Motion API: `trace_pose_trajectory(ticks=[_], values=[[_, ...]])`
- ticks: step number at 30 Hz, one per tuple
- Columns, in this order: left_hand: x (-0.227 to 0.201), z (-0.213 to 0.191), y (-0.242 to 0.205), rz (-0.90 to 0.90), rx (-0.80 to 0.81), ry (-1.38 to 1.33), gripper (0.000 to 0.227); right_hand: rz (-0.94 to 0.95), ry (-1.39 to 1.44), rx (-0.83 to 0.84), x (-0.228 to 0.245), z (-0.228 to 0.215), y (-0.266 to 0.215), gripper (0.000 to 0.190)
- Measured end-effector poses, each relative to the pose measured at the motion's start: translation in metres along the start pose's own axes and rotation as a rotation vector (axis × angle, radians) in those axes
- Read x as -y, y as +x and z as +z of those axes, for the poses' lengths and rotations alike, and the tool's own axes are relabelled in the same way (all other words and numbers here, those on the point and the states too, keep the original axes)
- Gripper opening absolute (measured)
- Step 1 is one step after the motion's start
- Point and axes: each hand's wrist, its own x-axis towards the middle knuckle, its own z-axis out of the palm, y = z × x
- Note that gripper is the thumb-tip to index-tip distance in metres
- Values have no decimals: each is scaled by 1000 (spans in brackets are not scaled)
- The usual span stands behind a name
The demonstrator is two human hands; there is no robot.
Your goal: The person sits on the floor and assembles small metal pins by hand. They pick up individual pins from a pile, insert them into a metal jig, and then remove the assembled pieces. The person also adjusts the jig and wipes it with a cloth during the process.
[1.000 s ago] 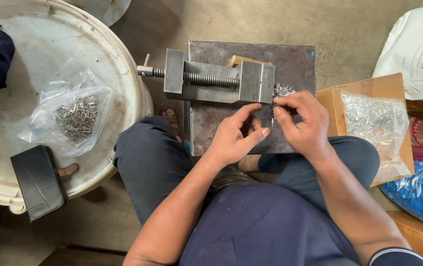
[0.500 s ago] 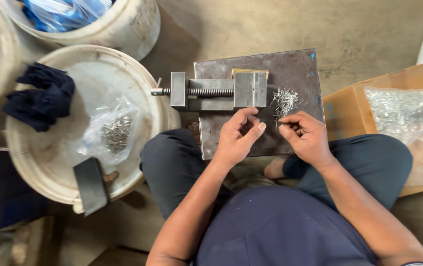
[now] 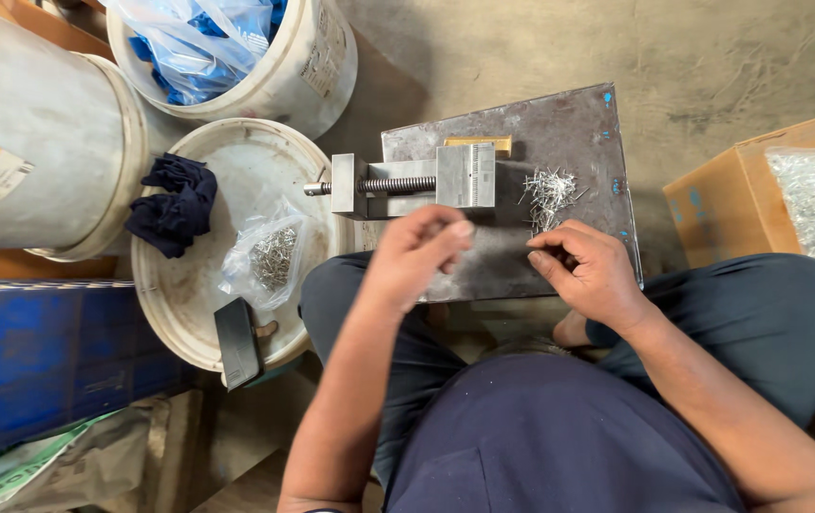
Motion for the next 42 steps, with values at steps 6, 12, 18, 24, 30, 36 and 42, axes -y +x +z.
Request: trace_pose_trajectory(ticks=[6, 12, 18, 24, 30, 36, 42], values=[[-48, -118, -3, 178, -507, -260, 20, -7, 46, 24, 0, -6, -4, 13], [-6, -138, 24, -240, -614, -231, 36, -14, 34, 28, 1, -7, 2, 14], [-14, -149, 59, -225, -511, -165, 40, -21, 37, 44, 2, -6, 0, 15], [-43, -152, 77, -261, -511, 57, 37, -23, 25, 40, 1, -5, 0, 15], [-1, -157, 108, -235, -603, 384, 35, -37, 43, 23, 4, -3, -1, 13], [43, -197, 131, 6, -398, 1430, 39, -463, -150, -28, 52, 15, 49, 21], [21, -176, 126, -395, -655, 1030, 50, -631, -519, 134, 84, 49, 134, 78]])
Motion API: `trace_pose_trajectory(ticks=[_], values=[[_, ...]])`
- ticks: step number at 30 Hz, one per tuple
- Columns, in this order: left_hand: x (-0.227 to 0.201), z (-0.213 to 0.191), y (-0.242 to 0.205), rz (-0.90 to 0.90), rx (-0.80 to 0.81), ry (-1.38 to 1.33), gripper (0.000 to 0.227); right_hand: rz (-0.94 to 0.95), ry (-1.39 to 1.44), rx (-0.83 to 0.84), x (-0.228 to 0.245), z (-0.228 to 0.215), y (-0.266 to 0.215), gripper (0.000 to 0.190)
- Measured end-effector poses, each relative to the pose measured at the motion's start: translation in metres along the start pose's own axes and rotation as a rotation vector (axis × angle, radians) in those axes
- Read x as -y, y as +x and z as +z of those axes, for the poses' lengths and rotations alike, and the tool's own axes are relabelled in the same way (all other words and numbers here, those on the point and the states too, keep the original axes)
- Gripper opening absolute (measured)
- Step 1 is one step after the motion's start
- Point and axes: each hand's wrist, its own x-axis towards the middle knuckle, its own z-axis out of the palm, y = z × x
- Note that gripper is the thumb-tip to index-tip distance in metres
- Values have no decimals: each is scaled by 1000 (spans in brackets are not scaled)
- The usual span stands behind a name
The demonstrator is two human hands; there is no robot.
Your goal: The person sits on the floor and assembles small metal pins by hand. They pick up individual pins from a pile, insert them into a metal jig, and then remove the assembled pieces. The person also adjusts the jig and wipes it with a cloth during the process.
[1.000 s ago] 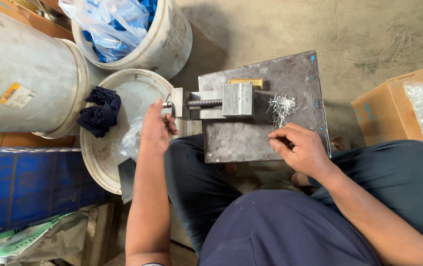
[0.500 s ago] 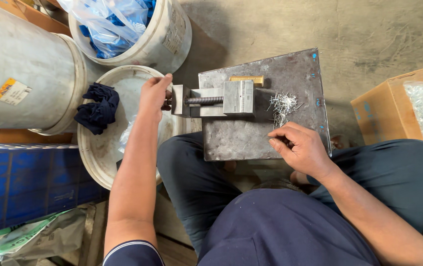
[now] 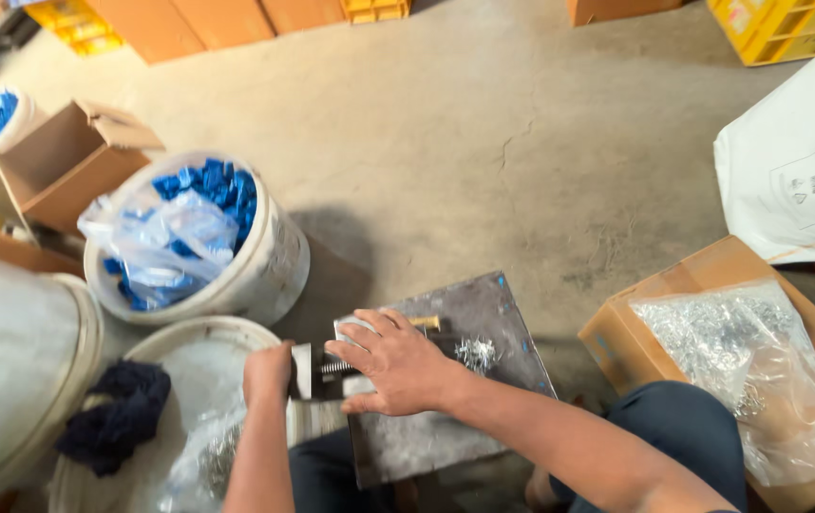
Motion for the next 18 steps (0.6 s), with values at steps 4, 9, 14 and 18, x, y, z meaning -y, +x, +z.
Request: trace_pose_trajectory(ticks=[4, 9, 14, 18], values=[[-21, -17, -29, -183, 14, -148, 46, 181, -174, 223, -11, 10, 1, 93], [-30, -24, -43, -108, -88, -195, 40, 325, -148, 299, -13, 18, -6, 80], [-14, -10, -38, -42, -139, -316, 35, 258, -89, 236, -17, 21, -6, 59], [-2, 10, -34, 54, -230, -373, 36, 291, -86, 300, -22, 25, -8, 52]])
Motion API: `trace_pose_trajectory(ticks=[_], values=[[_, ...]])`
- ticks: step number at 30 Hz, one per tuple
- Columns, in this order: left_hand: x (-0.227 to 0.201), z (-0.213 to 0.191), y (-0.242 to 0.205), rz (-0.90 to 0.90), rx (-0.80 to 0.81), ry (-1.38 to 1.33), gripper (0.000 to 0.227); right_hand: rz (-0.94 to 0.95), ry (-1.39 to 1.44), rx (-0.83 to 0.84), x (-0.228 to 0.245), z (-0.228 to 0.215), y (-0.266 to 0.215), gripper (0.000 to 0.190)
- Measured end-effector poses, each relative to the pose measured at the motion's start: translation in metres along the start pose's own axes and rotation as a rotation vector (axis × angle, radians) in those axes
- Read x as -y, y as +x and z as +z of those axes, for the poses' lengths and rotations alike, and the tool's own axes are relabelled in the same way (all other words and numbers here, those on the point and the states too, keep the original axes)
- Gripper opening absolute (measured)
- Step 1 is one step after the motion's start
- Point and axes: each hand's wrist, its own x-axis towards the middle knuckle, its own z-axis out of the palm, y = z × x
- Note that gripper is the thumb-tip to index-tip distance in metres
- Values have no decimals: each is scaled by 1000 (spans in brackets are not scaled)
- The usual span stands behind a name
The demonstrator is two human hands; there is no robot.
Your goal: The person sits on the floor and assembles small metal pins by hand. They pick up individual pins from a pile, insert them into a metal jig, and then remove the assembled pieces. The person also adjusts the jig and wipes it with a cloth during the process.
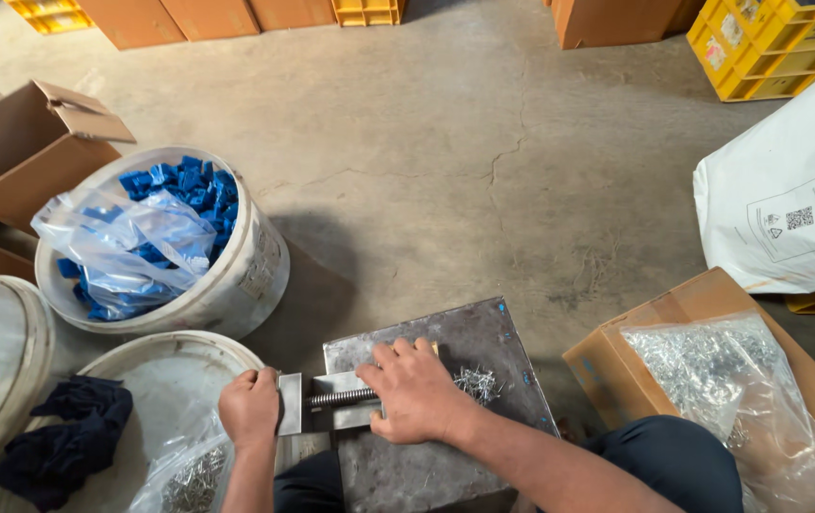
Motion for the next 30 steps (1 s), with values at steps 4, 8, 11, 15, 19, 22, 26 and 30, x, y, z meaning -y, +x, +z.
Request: trace_pose_trajectory(ticks=[4, 8, 11, 15, 19, 22, 26, 30], values=[[1, -1, 4, 97, -54, -71, 34, -27, -16, -57, 4, -7, 7, 62], [1, 6, 6, 302, -94, 27, 40, -96, -153, -181, 5, 6, 1, 70], [7, 13, 11, 284, -117, 9, 39, -100, -181, -188, -1, 21, 1, 68], [1, 13, 11, 252, -150, -76, 33, -89, -190, -134, -6, 26, 3, 65], [-19, -12, -5, 42, 10, -40, 27, -76, -181, -97, 7, 17, 1, 60], [-36, -31, -12, 1, 9, -68, 26, -79, -193, -110, 18, 11, 2, 61], [-25, -18, -15, 9, -3, -118, 37, -111, 60, -101, 2, 10, -2, 58], [-13, -8, -6, 128, -137, -245, 33, 54, 688, -116, -43, -3, 4, 37]])
